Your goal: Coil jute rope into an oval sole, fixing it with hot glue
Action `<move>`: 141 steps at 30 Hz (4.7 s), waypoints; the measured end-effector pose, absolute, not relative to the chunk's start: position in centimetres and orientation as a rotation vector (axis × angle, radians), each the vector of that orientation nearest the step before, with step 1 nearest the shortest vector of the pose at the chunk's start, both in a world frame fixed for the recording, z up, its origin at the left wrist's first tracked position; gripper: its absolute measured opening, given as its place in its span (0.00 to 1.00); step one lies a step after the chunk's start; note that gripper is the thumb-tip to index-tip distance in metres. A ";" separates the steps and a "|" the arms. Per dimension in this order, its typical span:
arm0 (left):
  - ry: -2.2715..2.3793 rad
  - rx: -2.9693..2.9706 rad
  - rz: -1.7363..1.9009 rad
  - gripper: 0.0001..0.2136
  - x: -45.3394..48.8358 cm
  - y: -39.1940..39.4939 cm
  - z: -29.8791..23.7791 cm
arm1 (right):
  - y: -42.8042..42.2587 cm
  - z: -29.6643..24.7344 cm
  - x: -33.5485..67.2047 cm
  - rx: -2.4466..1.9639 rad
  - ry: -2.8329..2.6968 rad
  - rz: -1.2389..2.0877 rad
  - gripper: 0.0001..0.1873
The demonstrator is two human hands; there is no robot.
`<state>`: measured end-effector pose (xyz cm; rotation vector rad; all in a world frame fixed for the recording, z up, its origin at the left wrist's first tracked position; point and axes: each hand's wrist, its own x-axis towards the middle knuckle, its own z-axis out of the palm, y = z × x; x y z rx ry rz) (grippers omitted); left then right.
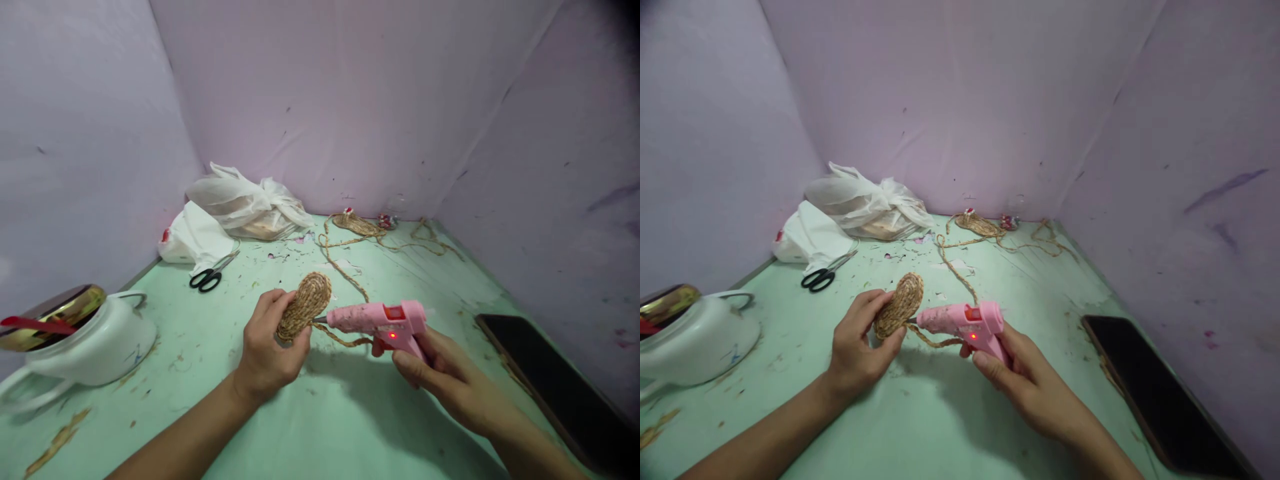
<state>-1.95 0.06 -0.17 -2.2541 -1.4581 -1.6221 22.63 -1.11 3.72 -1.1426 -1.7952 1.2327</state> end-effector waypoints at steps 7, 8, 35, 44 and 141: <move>-1.439 -2.252 -1.615 0.19 -1.9 0.1 -0.1 | -1.2 3.5 22.7 -1.143 -1.829 1.183 0.14; -1.438 -2.250 -1.614 0.19 -1.9 0.1 0.0 | -1.2 3.4 22.7 -1.145 -1.831 1.179 0.14; -1.507 -2.268 -1.630 0.16 -1.9 0.2 0.0 | -0.8 3.2 23.0 -1.129 -1.840 1.060 0.11; -1.602 -2.331 -1.658 0.14 -1.9 0.2 0.1 | -0.9 3.3 23.1 -1.113 -1.861 1.018 0.11; -1.549 -2.356 -1.571 0.15 -2.1 0.1 -0.1 | -0.7 3.2 23.2 -1.147 -1.598 1.018 0.15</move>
